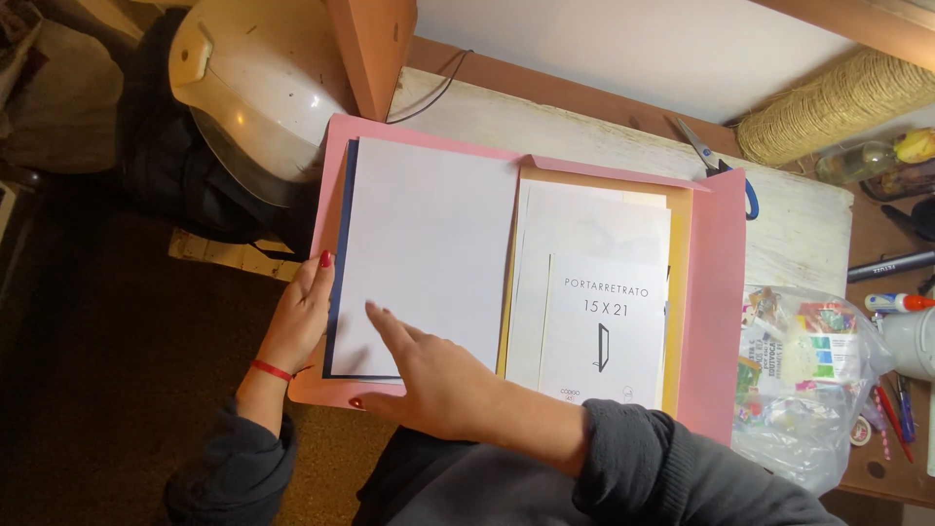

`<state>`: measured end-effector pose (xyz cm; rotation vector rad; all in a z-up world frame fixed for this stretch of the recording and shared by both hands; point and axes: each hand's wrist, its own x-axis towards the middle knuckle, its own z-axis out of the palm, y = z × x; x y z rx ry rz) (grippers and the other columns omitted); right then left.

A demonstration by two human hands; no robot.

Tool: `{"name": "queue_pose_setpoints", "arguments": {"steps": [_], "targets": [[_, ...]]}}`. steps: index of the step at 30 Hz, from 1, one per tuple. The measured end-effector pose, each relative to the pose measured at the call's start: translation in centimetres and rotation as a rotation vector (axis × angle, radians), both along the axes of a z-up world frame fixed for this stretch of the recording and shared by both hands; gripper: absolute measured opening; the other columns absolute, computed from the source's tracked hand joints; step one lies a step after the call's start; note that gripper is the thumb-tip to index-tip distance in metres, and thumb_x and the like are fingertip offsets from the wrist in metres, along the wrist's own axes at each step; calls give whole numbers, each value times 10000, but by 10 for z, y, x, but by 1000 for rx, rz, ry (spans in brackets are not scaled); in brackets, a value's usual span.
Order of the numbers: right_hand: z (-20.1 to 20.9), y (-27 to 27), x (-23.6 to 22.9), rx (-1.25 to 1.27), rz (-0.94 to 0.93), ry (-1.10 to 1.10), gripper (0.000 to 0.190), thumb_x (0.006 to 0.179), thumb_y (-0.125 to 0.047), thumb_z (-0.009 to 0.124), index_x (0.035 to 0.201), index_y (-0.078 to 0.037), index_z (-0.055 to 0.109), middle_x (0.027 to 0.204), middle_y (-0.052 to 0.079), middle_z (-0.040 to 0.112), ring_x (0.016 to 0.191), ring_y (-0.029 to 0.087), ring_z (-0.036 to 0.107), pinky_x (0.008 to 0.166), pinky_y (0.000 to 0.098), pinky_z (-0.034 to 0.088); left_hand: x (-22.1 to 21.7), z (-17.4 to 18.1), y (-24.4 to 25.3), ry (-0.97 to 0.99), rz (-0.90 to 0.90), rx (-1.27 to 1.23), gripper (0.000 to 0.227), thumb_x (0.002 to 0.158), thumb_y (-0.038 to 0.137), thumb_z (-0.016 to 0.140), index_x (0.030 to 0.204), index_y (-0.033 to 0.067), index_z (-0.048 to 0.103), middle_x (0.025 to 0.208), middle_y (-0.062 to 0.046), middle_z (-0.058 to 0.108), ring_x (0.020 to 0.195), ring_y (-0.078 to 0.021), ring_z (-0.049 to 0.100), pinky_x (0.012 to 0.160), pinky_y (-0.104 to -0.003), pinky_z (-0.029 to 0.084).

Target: The recorder reviews and organizes various papers, photos, and materials inside a pink folder on a desk.

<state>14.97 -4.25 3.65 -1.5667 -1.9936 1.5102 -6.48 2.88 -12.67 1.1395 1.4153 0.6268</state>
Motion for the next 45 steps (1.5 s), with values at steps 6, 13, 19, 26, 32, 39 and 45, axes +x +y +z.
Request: {"name": "queue_pose_setpoints", "arguments": {"steps": [6,13,19,26,32,39,45], "targets": [[-15,-29,53,-30,-143,32,543,897,-265,749,1386,-87,595,1330,172,676,1104,371,684,921,422,571,2,-10,3,131,-102,99,591,876,128,753,1400,-19,524,1056,-138,734,905,-180,684,770,-314,551],[-35,-62,210,152,-473,-228,445,823,-129,789,1258,-110,696,1192,89,738,1075,239,721,880,365,609,40,72,-8,481,-153,253,555,884,97,761,1400,6,575,1187,-171,676,941,-270,696,806,-402,569],[-15,-37,266,144,-391,-517,554,741,-179,850,1265,-124,679,1210,122,674,1039,304,674,877,393,567,142,67,-70,445,-592,821,517,845,177,756,1322,43,609,1367,-136,626,1383,-329,525,1143,-444,446],[-26,-9,269,168,-145,-531,862,560,-232,969,1326,-132,587,1266,135,591,1212,355,534,1018,440,468,211,71,-121,324,-907,817,773,774,383,752,1416,35,500,1509,-238,400,1454,-455,306,1141,-612,267],[-40,-6,271,97,-125,-599,867,537,-199,966,1317,-171,590,1200,89,623,1197,324,559,1028,427,482,216,60,-120,423,-983,724,608,852,268,729,1394,82,526,1518,-181,408,1458,-382,312,1177,-544,270],[-41,-1,271,158,-119,-553,891,486,-168,977,1290,-145,596,1172,115,628,1155,351,563,980,443,482,217,57,-120,437,-998,710,514,881,198,705,1347,45,554,1522,-184,413,1465,-360,322,1175,-522,287],[-41,-26,280,399,-26,-658,586,633,-210,918,1153,-104,669,1076,77,686,1047,284,617,867,442,488,213,61,-113,364,-936,680,592,824,175,757,1338,-10,529,1474,-216,454,1419,-376,393,1168,-493,337]]}}
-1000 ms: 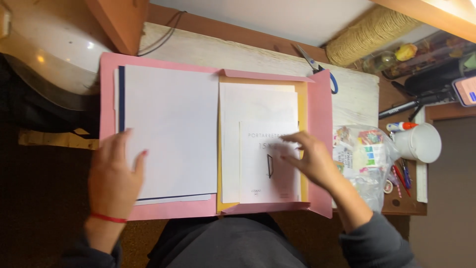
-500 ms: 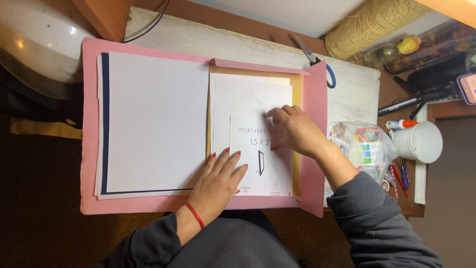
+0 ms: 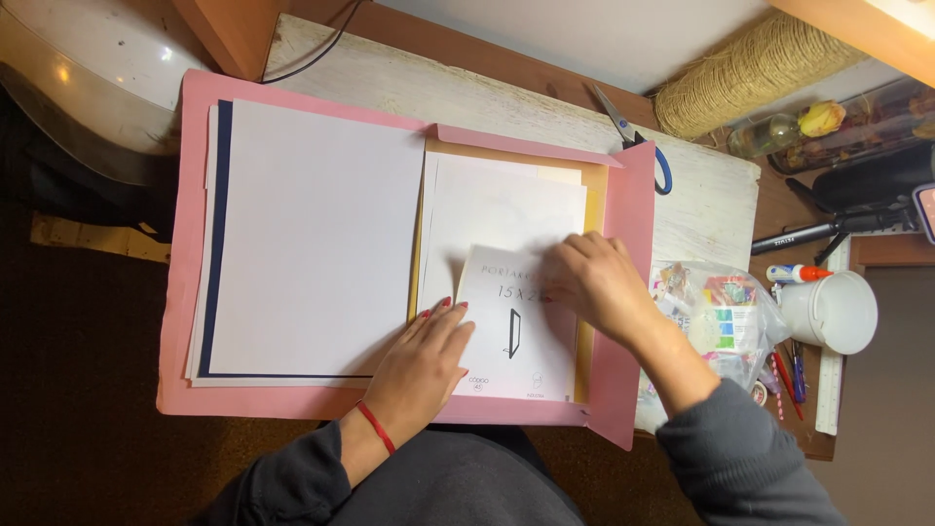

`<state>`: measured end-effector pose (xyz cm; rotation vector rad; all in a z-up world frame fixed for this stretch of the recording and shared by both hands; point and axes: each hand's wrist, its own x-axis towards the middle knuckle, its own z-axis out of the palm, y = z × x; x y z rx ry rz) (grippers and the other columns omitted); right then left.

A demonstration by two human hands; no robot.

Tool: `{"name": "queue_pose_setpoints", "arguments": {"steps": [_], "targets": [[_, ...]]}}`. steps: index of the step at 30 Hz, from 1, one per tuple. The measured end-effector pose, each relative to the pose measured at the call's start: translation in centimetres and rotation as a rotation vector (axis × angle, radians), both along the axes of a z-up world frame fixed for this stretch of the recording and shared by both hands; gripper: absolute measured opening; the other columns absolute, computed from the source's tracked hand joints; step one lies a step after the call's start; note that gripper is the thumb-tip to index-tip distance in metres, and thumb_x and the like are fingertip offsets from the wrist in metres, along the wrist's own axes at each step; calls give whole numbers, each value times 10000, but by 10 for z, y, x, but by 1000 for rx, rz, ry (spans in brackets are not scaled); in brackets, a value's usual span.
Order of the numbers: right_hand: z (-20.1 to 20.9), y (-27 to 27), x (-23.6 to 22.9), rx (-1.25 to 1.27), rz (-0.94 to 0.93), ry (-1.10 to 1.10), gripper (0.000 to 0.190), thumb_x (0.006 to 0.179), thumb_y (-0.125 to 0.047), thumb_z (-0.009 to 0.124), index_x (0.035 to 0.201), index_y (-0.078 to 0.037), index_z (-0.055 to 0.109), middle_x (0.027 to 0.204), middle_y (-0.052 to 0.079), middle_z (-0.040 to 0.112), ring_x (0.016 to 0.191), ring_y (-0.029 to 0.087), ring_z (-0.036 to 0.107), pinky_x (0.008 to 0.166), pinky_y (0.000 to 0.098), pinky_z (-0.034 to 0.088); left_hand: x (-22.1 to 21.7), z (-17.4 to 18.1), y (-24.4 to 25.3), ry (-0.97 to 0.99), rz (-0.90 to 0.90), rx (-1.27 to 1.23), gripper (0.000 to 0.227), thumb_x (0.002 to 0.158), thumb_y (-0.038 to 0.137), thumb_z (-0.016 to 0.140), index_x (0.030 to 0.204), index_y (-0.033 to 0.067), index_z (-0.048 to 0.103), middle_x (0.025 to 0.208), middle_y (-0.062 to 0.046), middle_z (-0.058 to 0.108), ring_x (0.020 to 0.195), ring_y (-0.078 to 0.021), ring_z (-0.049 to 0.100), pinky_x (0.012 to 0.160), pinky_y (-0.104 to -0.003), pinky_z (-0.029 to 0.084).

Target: The recorder reviews and organizes various papers, photos, and materials inside a pink folder on a desk.

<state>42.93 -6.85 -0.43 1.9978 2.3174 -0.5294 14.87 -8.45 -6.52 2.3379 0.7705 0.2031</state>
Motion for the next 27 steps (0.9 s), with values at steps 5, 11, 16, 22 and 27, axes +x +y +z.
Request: {"name": "queue_pose_setpoints", "arguments": {"steps": [5,11,16,22,27], "targets": [[-6,-64,8,355,125,104,219,808,-185,841,985,-100,744,911,48,719,835,187,653,704,349,496,-3,-4,4,-256,276,-111,535,845,175,801,1255,-42,534,1324,-241,605,1220,-374,614,984,-410,532],[41,-93,-11,538,167,229,150,780,-157,788,914,-90,785,878,53,739,799,185,704,666,328,521,-5,-9,0,-317,191,-207,328,858,-28,671,1175,58,683,1045,-129,777,924,-284,773,789,-357,631],[46,-101,-4,500,116,324,189,734,-127,774,915,-72,781,883,56,741,810,196,729,697,331,556,-8,1,2,-394,176,-211,255,863,-53,643,1063,78,731,969,-100,799,876,-277,772,722,-353,629],[32,-131,15,250,-96,583,309,683,-117,822,970,-45,735,892,69,776,776,179,771,692,287,600,-18,14,-5,-518,81,-203,215,902,-20,630,1092,51,699,1021,-101,786,929,-263,780,764,-329,647],[7,-165,11,-97,-298,679,308,704,42,704,993,-42,770,947,81,814,857,214,803,747,303,616,-19,26,-14,-557,50,-313,214,916,-2,641,1124,25,682,1052,-126,780,945,-284,784,774,-328,654]]}}
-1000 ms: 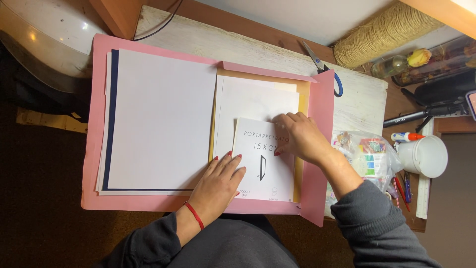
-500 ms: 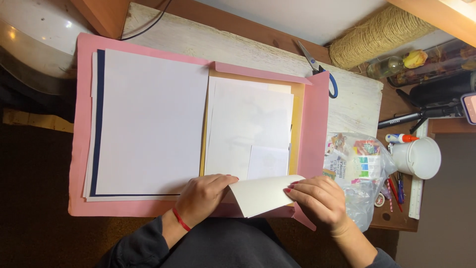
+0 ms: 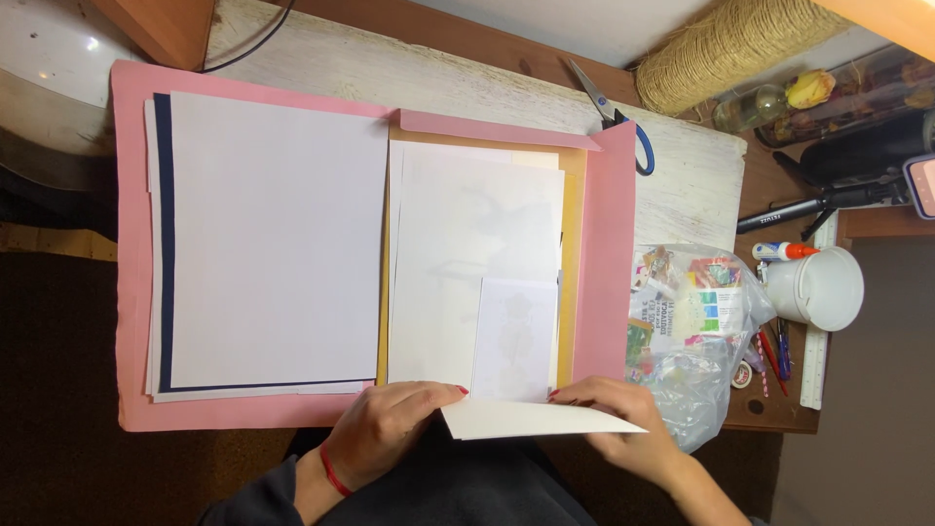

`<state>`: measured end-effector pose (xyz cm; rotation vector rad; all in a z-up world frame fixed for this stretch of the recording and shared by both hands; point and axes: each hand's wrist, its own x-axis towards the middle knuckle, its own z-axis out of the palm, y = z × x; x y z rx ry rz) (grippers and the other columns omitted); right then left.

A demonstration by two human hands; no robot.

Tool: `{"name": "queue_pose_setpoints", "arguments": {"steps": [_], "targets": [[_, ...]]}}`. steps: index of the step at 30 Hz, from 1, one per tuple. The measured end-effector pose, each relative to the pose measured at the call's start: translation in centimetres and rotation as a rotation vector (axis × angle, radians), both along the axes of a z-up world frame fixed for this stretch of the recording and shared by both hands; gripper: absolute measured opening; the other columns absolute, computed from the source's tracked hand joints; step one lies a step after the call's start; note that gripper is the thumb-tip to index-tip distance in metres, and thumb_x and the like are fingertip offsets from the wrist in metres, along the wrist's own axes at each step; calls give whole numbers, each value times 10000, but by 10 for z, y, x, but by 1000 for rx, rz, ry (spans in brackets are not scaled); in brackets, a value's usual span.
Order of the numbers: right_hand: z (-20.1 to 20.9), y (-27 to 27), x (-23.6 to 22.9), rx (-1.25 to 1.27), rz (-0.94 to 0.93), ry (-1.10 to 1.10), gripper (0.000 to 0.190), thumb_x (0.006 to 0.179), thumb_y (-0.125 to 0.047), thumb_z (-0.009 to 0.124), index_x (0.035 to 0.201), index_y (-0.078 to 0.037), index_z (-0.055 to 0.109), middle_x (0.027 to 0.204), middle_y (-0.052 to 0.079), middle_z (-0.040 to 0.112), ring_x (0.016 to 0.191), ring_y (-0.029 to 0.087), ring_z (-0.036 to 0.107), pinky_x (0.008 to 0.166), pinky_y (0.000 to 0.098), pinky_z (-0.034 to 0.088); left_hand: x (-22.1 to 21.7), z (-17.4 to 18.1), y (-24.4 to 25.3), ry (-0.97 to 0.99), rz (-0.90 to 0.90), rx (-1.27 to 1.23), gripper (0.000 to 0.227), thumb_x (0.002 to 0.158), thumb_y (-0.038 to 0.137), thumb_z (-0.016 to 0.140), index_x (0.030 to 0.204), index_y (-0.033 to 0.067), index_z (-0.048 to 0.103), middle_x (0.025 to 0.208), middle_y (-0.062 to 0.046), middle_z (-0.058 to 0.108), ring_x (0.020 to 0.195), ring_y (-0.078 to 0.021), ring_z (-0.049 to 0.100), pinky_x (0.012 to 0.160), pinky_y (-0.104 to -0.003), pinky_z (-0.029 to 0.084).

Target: The recorder reviews and organizes various papers, photos, and materials inside a pink folder on a desk.

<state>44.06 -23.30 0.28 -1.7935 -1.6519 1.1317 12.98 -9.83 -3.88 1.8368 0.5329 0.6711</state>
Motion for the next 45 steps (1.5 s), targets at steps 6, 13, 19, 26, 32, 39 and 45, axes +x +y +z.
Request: {"name": "queue_pose_setpoints", "arguments": {"steps": [6,13,19,26,32,39,45], "targets": [[-2,-18,-8,29,-5,16,237,788,37,635,956,-50,778,927,68,822,839,206,811,741,304,625,0,12,-11,-28,-95,-56,268,917,-10,591,1173,5,670,1055,-153,785,947,-305,785,784,-358,649],[18,5,-21,352,-11,5,203,828,-233,774,907,-47,761,879,72,787,832,211,807,744,336,652,1,32,-5,-68,-84,138,282,993,209,658,1169,-11,675,1014,-153,782,912,-245,789,770,-370,651],[-10,11,-39,520,-101,30,281,905,-265,741,988,2,720,967,127,764,973,256,782,910,392,639,4,7,-5,-58,57,329,249,1031,142,613,1232,0,651,1111,-154,759,1044,-264,773,865,-379,653],[-26,7,-46,287,-274,54,339,866,-238,771,1102,-16,670,1135,155,749,1139,282,731,940,374,604,15,12,4,72,109,222,344,946,23,614,1287,-15,632,1204,-159,733,1136,-306,722,976,-425,593],[-24,21,-46,201,-359,213,208,935,-90,685,1125,-18,641,1082,134,756,1018,208,750,899,312,615,12,16,17,8,240,133,225,974,27,619,1191,23,675,1121,-101,765,1063,-271,743,1012,-407,561],[-8,73,-69,-114,-407,301,326,894,-48,687,1214,-21,626,1013,103,752,952,180,742,854,322,625,-48,-5,76,-16,657,-504,198,1002,128,657,1105,-35,698,948,-67,770,829,-69,656,732,-218,534],[-15,84,-39,-331,-344,-121,317,871,-126,753,1180,-62,722,1039,77,797,942,171,780,825,323,659,-121,-56,115,166,787,-427,208,1037,143,689,1088,-59,693,882,-81,708,756,-73,576,653,-219,448]]}}
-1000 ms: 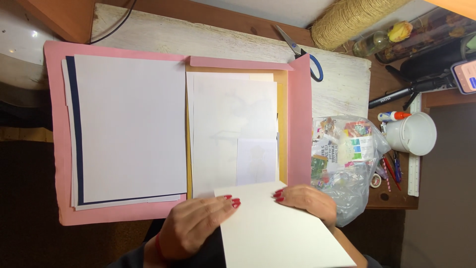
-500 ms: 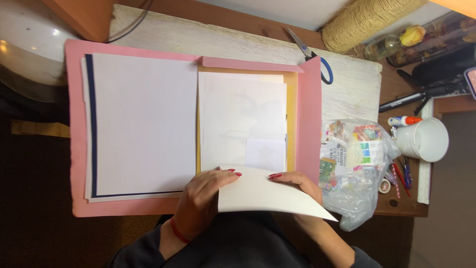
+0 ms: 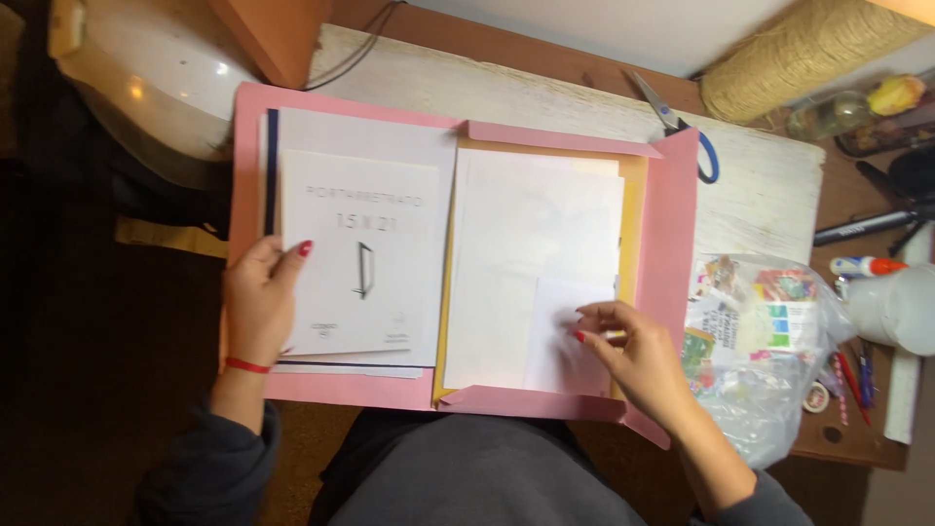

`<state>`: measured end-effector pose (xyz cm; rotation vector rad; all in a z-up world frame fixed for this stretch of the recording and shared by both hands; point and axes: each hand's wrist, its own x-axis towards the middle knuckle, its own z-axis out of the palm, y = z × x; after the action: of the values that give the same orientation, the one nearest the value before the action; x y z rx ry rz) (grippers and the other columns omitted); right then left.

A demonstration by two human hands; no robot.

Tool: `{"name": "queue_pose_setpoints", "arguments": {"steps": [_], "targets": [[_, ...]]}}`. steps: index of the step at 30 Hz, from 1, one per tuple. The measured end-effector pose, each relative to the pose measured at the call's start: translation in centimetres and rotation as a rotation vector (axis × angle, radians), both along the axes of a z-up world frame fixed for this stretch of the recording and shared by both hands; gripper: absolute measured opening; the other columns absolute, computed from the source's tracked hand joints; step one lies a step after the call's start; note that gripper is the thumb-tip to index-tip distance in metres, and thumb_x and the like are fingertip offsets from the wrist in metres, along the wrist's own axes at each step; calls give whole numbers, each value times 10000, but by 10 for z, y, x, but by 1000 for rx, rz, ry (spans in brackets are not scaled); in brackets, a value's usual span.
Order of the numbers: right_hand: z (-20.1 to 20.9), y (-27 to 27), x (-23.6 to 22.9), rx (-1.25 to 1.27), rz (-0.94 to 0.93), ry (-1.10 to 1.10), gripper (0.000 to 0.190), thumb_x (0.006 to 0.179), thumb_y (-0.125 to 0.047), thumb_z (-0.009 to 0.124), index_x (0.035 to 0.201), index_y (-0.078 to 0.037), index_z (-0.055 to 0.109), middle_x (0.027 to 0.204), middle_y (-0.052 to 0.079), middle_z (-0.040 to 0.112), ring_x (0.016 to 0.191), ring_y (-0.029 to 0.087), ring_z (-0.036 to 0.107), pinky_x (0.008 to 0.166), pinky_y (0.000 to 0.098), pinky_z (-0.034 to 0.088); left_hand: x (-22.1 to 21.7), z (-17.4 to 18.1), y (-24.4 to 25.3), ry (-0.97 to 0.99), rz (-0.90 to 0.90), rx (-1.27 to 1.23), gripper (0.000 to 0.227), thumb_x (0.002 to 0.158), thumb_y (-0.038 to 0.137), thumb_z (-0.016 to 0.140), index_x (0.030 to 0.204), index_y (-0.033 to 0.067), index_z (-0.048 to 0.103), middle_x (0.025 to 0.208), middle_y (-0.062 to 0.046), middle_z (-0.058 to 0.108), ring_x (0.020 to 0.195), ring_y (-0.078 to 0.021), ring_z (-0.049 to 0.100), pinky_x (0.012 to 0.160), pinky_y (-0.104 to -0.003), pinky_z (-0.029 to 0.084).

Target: The recorder reviews and organizes various papers, photos, and materials inside a pink folder on a desk.

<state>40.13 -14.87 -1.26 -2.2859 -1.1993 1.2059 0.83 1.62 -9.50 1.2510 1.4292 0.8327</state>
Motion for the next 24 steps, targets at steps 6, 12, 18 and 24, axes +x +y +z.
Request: {"name": "queue_pose_setpoints", "arguments": {"steps": [6,12,18,24], "targets": [[28,31,10,21,236,-244,650,692,-188,886,1271,-50,626,1242,135,660,1132,271,650,927,403,576,4,0,8,298,8,-12,257,1039,213,709,1070,-42,708,792,-88,711,654,-100,571,603,-248,445],[28,42,-2,-96,431,-408,982,544,-224,979,1413,-123,533,1353,158,519,1233,353,513,1024,448,461,6,-11,4,460,-34,146,345,1064,290,722,1137,-46,694,913,-142,728,768,-196,693,675,-311,524],[13,38,3,32,449,-422,911,491,-193,971,1300,-99,564,1270,148,538,1179,360,528,996,454,466,5,-10,-3,522,-21,149,479,1049,386,706,1287,-25,644,1038,-128,728,870,-223,702,752,-348,554],[11,33,5,98,480,-451,758,537,-187,943,1173,-52,555,1171,148,578,1103,349,563,904,473,472,9,13,-13,708,-95,182,576,1044,389,722,1404,-28,553,1163,-166,593,931,-272,627,729,-385,532]]}}
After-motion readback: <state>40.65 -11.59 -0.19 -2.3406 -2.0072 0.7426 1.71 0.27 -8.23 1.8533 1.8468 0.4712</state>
